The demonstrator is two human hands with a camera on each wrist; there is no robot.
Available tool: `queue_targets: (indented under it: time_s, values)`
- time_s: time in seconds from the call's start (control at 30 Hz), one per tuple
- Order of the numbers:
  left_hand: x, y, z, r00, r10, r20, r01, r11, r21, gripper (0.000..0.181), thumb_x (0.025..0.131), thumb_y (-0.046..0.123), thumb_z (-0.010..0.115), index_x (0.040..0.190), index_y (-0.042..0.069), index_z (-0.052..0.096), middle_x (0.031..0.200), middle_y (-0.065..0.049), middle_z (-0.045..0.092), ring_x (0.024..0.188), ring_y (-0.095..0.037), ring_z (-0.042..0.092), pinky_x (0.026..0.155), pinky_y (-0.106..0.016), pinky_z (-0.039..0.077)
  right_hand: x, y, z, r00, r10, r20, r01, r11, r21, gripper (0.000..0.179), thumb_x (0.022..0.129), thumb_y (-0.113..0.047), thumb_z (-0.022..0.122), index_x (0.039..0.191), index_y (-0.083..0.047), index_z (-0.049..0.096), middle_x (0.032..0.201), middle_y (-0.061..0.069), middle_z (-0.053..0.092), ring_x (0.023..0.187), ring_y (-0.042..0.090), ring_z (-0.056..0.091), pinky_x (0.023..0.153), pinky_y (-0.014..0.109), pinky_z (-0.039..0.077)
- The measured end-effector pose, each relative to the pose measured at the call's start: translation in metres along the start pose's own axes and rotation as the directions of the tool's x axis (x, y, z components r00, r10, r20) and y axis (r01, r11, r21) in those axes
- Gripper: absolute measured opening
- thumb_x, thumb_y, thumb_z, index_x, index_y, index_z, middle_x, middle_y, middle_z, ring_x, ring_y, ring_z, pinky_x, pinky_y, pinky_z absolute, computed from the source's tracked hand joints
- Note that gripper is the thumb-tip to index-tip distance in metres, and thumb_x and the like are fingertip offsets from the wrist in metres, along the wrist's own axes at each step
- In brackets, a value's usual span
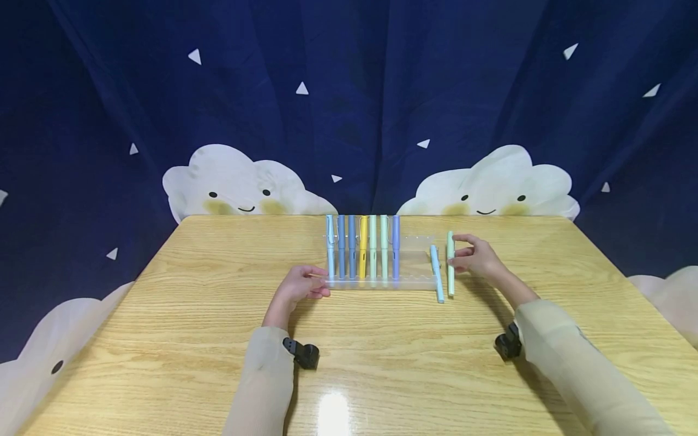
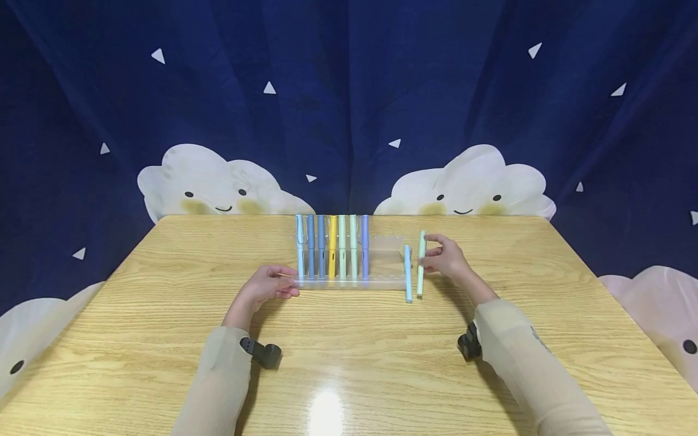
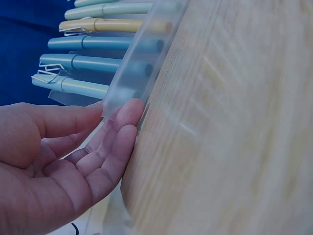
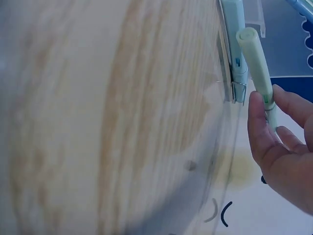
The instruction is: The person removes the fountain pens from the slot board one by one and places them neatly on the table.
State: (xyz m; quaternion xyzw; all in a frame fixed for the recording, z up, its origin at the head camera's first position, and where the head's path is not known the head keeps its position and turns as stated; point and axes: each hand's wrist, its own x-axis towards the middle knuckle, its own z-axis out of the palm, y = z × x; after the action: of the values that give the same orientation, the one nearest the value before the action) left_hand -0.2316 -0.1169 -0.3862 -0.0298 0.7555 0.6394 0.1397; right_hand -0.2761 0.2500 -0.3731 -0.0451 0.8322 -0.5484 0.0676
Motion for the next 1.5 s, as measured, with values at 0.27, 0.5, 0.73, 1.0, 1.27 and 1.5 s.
queue_targets:
  time_s: [0.27, 0.5, 0.73, 1.0, 1.27, 1.5]
  values:
    - [0.0011, -0.0014, -0.0003, 1.000, 0.001, 0.005, -0.001, 1.000, 0.000, 0.024, 0.087, -0.004, 0.050, 0.110, -0.010, 0.052, 0.079, -0.017, 0.064, 0.066, -0.018, 0.063, 0.063, -0.028, 0.051, 0.0040, 0.0035, -0.0013, 0.994, 0.079, 0.079, -0.083, 0.995, 0.051, 0.064, 0.081, 0.007, 0.059, 0.133, 0.012, 0.022, 0.103, 0.027, 0.050, 0.069, 0.014, 0.060, 0.070, 0.036, 0.052]
    - [0.0020, -0.0011, -0.0006, 1.000, -0.010, -0.003, 0.010, 1.000, -0.003, 0.023, 0.087, -0.004, 0.051, 0.110, -0.010, 0.053, 0.078, -0.016, 0.064, 0.065, -0.017, 0.063, 0.062, -0.027, 0.051, 0.0054, 0.0056, -0.0012, 0.988, 0.110, 0.105, -0.118, 0.990, 0.076, 0.063, 0.080, 0.009, 0.059, 0.131, 0.014, 0.022, 0.091, 0.018, 0.053, 0.065, 0.014, 0.060, 0.066, 0.033, 0.053]
    - [0.0007, 0.0007, -0.0004, 1.000, -0.014, -0.013, 0.015, 1.000, 0.013, 0.023, 0.087, -0.003, 0.051, 0.109, -0.008, 0.054, 0.079, -0.016, 0.064, 0.067, -0.019, 0.063, 0.063, -0.029, 0.052, 0.0060, 0.0070, -0.0012, 0.985, 0.127, 0.113, -0.136, 0.988, 0.075, 0.062, 0.080, 0.009, 0.059, 0.130, 0.015, 0.024, 0.088, 0.014, 0.054, 0.063, 0.014, 0.060, 0.063, 0.032, 0.053]
    - [-0.0027, 0.0034, 0.0003, 1.000, -0.014, -0.012, 0.014, 1.000, 0.016, 0.023, 0.087, -0.004, 0.051, 0.109, -0.009, 0.054, 0.084, -0.019, 0.064, 0.069, -0.021, 0.063, 0.065, -0.029, 0.052, 0.0065, 0.0022, 0.0024, 0.979, 0.171, 0.113, -0.177, 0.983, 0.046, 0.062, 0.080, 0.008, 0.060, 0.130, 0.015, 0.024, 0.097, 0.020, 0.045, 0.064, 0.013, 0.059, 0.064, 0.032, 0.053]
    - [0.0012, -0.0004, -0.0008, 1.000, -0.008, -0.007, 0.008, 1.000, 0.014, 0.022, 0.088, -0.003, 0.050, 0.109, -0.009, 0.054, 0.086, -0.019, 0.064, 0.068, -0.020, 0.063, 0.064, -0.029, 0.052, 0.0086, 0.0046, 0.0041, 0.979, 0.172, 0.106, -0.178, 0.983, 0.054, 0.059, 0.078, 0.010, 0.062, 0.126, 0.017, 0.028, 0.085, 0.012, 0.048, 0.060, 0.013, 0.058, 0.061, 0.030, 0.053]
    - [0.0006, -0.0007, -0.0019, 1.000, -0.001, -0.007, 0.001, 1.000, 0.013, 0.023, 0.088, -0.004, 0.050, 0.110, -0.009, 0.053, 0.085, -0.019, 0.064, 0.068, -0.020, 0.063, 0.063, -0.029, 0.052, 0.0089, 0.0055, 0.0035, 0.979, 0.166, 0.115, -0.173, 0.983, 0.061, 0.056, 0.079, 0.010, 0.060, 0.124, 0.018, 0.029, 0.083, 0.011, 0.049, 0.061, 0.013, 0.059, 0.062, 0.031, 0.053]
